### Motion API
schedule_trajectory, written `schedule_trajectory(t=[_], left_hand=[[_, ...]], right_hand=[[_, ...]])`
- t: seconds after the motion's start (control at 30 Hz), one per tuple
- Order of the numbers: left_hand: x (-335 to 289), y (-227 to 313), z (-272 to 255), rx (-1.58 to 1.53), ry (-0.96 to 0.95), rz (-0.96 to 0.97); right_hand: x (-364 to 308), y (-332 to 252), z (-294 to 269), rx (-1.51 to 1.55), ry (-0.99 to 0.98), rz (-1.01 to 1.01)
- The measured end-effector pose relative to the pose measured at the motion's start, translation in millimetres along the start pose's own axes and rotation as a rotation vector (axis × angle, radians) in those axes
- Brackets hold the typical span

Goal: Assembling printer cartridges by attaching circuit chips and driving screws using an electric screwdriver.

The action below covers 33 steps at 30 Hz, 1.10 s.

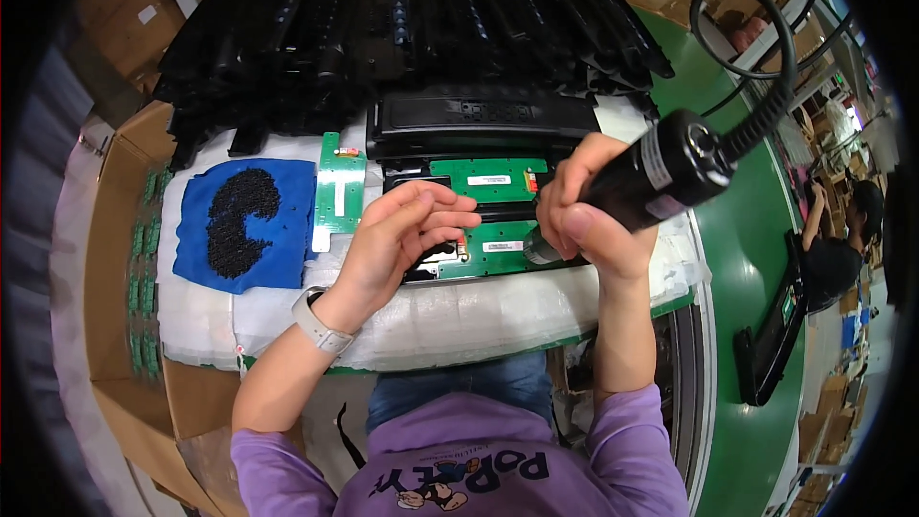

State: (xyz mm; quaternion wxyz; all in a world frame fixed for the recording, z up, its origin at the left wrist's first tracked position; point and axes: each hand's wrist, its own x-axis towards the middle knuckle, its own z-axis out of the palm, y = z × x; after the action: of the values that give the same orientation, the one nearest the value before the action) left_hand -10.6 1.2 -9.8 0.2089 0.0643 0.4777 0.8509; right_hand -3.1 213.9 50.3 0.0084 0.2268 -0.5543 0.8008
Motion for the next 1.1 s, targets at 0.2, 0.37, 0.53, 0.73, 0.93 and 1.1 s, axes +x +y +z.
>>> schedule_trajectory(t=[0.2,0.37,0.53,0.73,0.93,1.1], left_hand=[[-3,-2,-6,-0.018,-0.032,0.023],[-5,6,4,-0.001,-0.104,0.007],[-8,6,4,-0.019,-0.218,0.015],[-8,3,1,0.022,-0.206,-0.03],[-10,12,0,0.392,-0.14,0.005],[-11,11,2,0.405,-0.095,-0.006]], right_hand=[[2,-5,9,-0.081,-0.108,-0.043],[14,-6,16,0.279,-0.262,-0.307],[12,10,28,0.351,-0.143,-0.345],[9,13,26,0.294,-0.128,-0.361],[10,9,9,0.366,-0.067,-0.45],[7,6,2,0.422,-0.023,-0.447]])
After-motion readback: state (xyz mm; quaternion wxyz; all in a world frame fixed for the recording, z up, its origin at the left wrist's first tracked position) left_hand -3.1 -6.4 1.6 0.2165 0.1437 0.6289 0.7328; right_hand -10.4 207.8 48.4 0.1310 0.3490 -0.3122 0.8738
